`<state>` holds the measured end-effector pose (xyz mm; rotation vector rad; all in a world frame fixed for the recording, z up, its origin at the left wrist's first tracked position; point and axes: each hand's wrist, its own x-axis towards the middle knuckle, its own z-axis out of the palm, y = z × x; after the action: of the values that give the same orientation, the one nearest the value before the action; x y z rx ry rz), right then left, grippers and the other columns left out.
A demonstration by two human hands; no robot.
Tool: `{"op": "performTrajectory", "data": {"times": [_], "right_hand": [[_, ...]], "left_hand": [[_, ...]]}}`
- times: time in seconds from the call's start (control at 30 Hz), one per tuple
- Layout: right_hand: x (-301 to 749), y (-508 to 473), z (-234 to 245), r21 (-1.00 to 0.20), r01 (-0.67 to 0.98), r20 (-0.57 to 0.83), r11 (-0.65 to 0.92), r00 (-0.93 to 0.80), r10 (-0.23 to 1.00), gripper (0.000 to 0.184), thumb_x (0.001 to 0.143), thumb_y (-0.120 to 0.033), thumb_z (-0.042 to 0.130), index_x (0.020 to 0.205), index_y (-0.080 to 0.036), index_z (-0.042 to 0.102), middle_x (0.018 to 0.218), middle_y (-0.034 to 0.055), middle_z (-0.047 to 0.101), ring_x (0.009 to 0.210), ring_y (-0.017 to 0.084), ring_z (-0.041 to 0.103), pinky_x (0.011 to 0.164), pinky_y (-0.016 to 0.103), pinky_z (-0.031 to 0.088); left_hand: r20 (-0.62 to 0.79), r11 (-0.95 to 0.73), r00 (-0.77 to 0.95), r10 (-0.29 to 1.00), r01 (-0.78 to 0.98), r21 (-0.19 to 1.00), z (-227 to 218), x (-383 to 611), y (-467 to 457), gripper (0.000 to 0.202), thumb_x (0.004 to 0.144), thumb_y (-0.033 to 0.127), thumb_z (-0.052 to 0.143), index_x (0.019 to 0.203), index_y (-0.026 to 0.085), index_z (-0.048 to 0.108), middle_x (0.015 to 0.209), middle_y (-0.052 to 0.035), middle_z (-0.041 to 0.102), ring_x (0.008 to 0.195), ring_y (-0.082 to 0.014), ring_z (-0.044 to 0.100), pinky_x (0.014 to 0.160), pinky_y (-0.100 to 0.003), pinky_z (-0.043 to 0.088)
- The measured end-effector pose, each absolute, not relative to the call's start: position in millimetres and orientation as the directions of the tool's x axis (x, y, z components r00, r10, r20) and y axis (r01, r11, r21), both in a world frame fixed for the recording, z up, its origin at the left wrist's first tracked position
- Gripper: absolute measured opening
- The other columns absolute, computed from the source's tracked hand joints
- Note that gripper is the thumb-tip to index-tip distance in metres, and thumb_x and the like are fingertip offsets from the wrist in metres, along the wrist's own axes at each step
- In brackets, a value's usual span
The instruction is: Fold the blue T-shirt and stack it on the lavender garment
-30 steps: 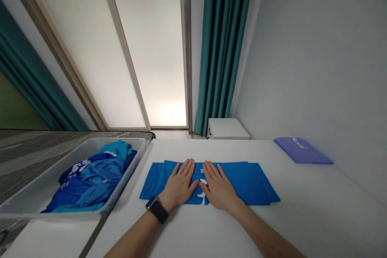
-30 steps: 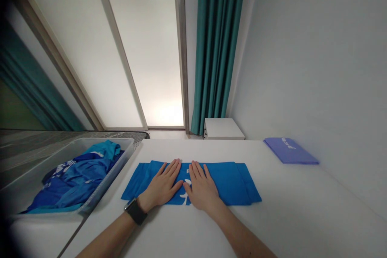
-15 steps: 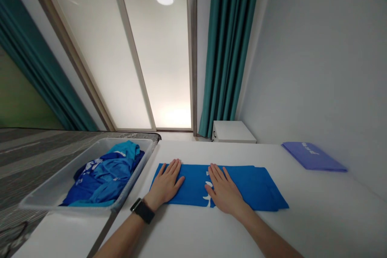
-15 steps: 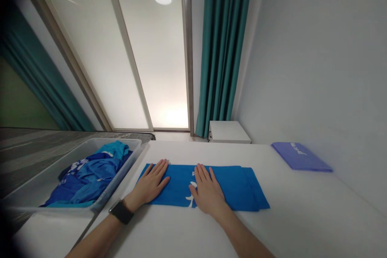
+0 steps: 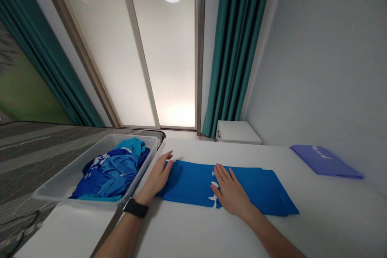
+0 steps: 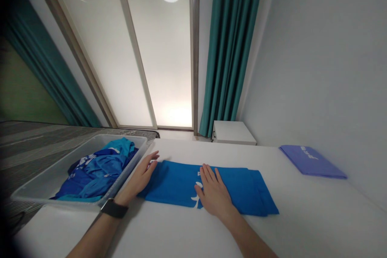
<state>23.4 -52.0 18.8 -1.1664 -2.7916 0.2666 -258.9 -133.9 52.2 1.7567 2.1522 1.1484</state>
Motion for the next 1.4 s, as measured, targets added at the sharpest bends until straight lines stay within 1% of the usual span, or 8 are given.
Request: {"op": "performTrajectory", "data": {"times": [0.1, 0.2, 0.43, 0.63, 0.77, 1.0, 1.13, 1.4], "right_hand": [[24, -51, 16, -0.21, 0.69, 0.043, 0.692, -0.701, 0.712, 0.073, 0.099, -0.058, 0.016, 0.153, -0.009, 0.024, 0.16, 0.0098, 0.017, 0.148, 0.024, 0.013, 0.121, 0.048, 0.009], [25, -49, 14, -0.222, 0.682, 0.083, 0.697, -0.699, 0.711, 0.069, 0.1, -0.055, 0.016, 0.154, -0.013, 0.023, 0.16, 0.0081, 0.018, 0.148, 0.023, 0.013, 0.121, 0.047, 0.011], [18, -55, 23, -0.218, 0.631, 0.158, 0.745, -0.73, 0.665, 0.062, 0.103, -0.046, 0.012, 0.154, -0.013, 0.02, 0.161, 0.0057, 0.016, 0.149, 0.021, 0.011, 0.121, 0.046, 0.009], [11, -66, 29, -0.236, 0.592, 0.051, 0.77, -0.784, 0.618, 0.066, 0.101, -0.054, 0.014, 0.154, -0.014, 0.022, 0.16, 0.0072, 0.017, 0.148, 0.025, 0.014, 0.121, 0.049, 0.01], [11, -67, 27, -0.233, 0.59, 0.024, 0.773, -0.791, 0.612, 0.067, 0.101, -0.056, 0.014, 0.154, -0.016, 0.022, 0.16, 0.0061, 0.017, 0.148, 0.026, 0.014, 0.12, 0.05, 0.009], [11, -67, 27, -0.228, 0.539, 0.069, 0.81, -0.821, 0.566, 0.064, 0.102, -0.053, 0.016, 0.154, -0.016, 0.02, 0.16, 0.0053, 0.017, 0.148, 0.025, 0.014, 0.121, 0.049, 0.008], [11, -68, 30, -0.234, 0.486, 0.081, 0.842, -0.853, 0.515, 0.064, 0.102, -0.052, 0.015, 0.154, -0.016, 0.021, 0.16, 0.0056, 0.018, 0.148, 0.024, 0.015, 0.121, 0.049, 0.007], [10, -70, 32, -0.244, 0.505, 0.044, 0.828, -0.847, 0.53, 0.065, 0.101, -0.054, 0.014, 0.153, -0.016, 0.024, 0.16, 0.0065, 0.018, 0.148, 0.024, 0.015, 0.121, 0.051, 0.007]], "left_hand": [[0.304, 0.091, -0.363, 0.881, 0.76, 0.643, 62, -260, -137, 0.047, 0.094, 0.039, 0.035, 0.129, 0.013, 0.053, 0.085, -0.0057, 0.069, 0.079, -0.0213, 0.066, 0.075, -0.033, 0.049], [0.191, 0.14, -0.321, 0.928, 0.773, 0.618, 65, -260, -140, 0.041, 0.095, 0.035, 0.034, 0.121, 0.015, 0.057, 0.062, 0.0009, 0.061, 0.063, -0.02, 0.063, 0.064, -0.029, 0.044], [0.154, 0.188, -0.262, 0.953, 0.906, 0.378, 66, -254, -141, 0.033, 0.097, 0.029, 0.037, 0.123, 0.019, 0.055, 0.078, -0.0034, 0.067, 0.074, -0.0206, 0.065, 0.064, -0.027, 0.039], [0.074, 0.241, -0.266, 0.961, 0.938, 0.248, 63, -246, -140, 0.035, 0.098, 0.029, 0.037, 0.128, 0.02, 0.051, 0.084, -0.0056, 0.07, 0.079, -0.0231, 0.067, 0.067, -0.029, 0.04], [0.09, 0.236, -0.266, 0.96, 0.938, 0.255, 57, -247, -138, 0.035, 0.097, 0.028, 0.037, 0.128, 0.021, 0.051, 0.084, -0.0053, 0.07, 0.078, -0.0237, 0.068, 0.067, -0.029, 0.041], [0.127, 0.222, -0.299, 0.946, 0.881, 0.417, 54, -253, -135, 0.034, 0.095, 0.024, 0.041, 0.127, 0.019, 0.051, 0.083, -0.0036, 0.068, 0.079, -0.0208, 0.066, 0.07, -0.028, 0.042], [0.113, 0.23, -0.299, 0.948, 0.883, 0.409, 55, -252, -135, 0.034, 0.096, 0.025, 0.04, 0.127, 0.018, 0.05, 0.079, -0.0025, 0.066, 0.075, -0.0212, 0.065, 0.066, -0.028, 0.04], [0.09, 0.225, -0.276, 0.957, 0.902, 0.368, 55, -252, -135, 0.032, 0.095, 0.023, 0.04, 0.125, 0.019, 0.051, 0.078, -0.0019, 0.065, 0.074, -0.0207, 0.065, 0.065, -0.027, 0.039]]}}
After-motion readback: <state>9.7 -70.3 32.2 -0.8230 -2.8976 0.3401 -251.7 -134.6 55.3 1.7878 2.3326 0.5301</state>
